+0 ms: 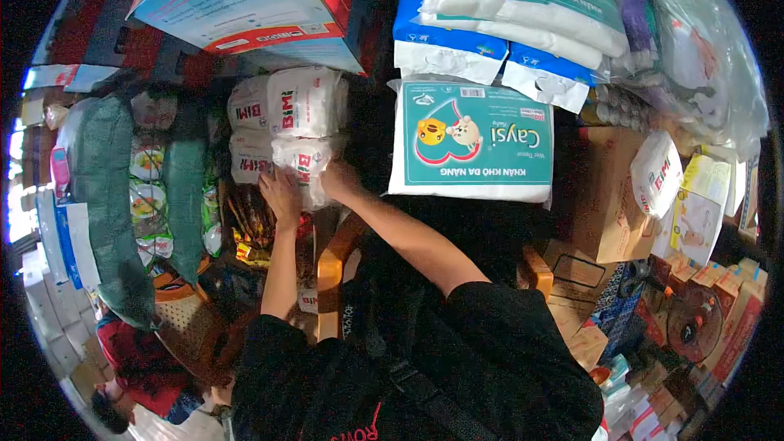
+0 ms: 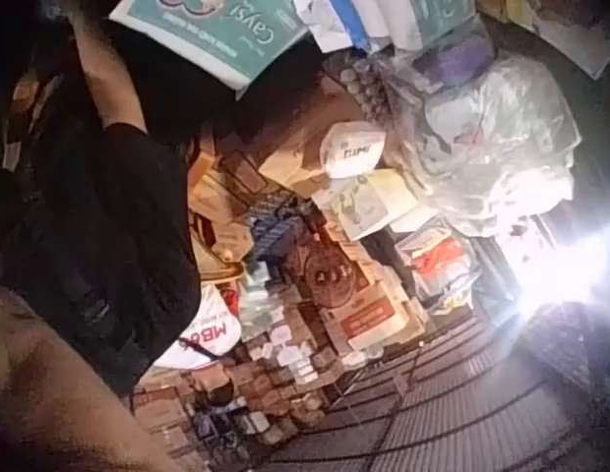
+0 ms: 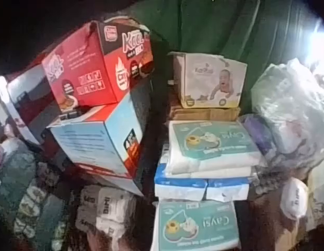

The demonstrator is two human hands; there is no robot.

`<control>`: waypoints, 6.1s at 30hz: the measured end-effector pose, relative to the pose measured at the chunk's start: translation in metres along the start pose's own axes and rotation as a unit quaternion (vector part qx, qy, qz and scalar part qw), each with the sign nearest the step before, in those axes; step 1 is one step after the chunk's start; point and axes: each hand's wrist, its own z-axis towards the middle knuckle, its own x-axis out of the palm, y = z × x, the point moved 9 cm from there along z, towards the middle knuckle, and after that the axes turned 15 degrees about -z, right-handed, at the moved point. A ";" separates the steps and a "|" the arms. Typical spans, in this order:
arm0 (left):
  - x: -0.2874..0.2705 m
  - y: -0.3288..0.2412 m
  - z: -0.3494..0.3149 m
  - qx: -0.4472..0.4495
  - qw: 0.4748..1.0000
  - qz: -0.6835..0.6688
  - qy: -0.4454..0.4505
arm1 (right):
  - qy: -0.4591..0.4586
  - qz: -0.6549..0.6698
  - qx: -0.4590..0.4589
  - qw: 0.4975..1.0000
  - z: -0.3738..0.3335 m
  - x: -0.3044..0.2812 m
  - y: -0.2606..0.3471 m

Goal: Organizing and stacking various packaged goods like diapers and wet wipes in a storage area.

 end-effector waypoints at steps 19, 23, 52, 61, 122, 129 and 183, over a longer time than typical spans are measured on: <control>-0.275 -0.481 -0.038 0.384 0.762 -0.517 -0.073 | -0.119 0.161 0.087 0.976 -0.239 -0.431 -0.202; -0.261 -0.575 -0.073 0.447 0.695 -0.558 0.075 | -0.509 -0.125 0.305 0.795 -0.358 -0.538 -0.335; -0.110 -0.718 -0.125 0.212 0.525 -0.712 0.416 | -0.446 0.596 0.158 0.648 -0.391 -0.392 -0.398; -0.213 -0.627 -0.070 0.117 0.621 -0.717 0.294 | -0.430 0.483 0.093 0.757 -0.387 -0.414 -0.303; -0.241 -0.404 0.046 0.230 0.887 -0.401 -0.018 | -0.452 0.008 0.032 0.891 -0.216 -0.468 -0.149; -0.305 -0.507 0.134 0.238 0.779 -0.576 -0.073 | -0.589 0.008 0.005 0.808 -0.169 -0.594 -0.176; -0.029 -0.820 -0.150 0.152 0.493 -0.682 0.518 | -0.455 -0.407 0.437 0.660 -0.476 -0.454 -0.351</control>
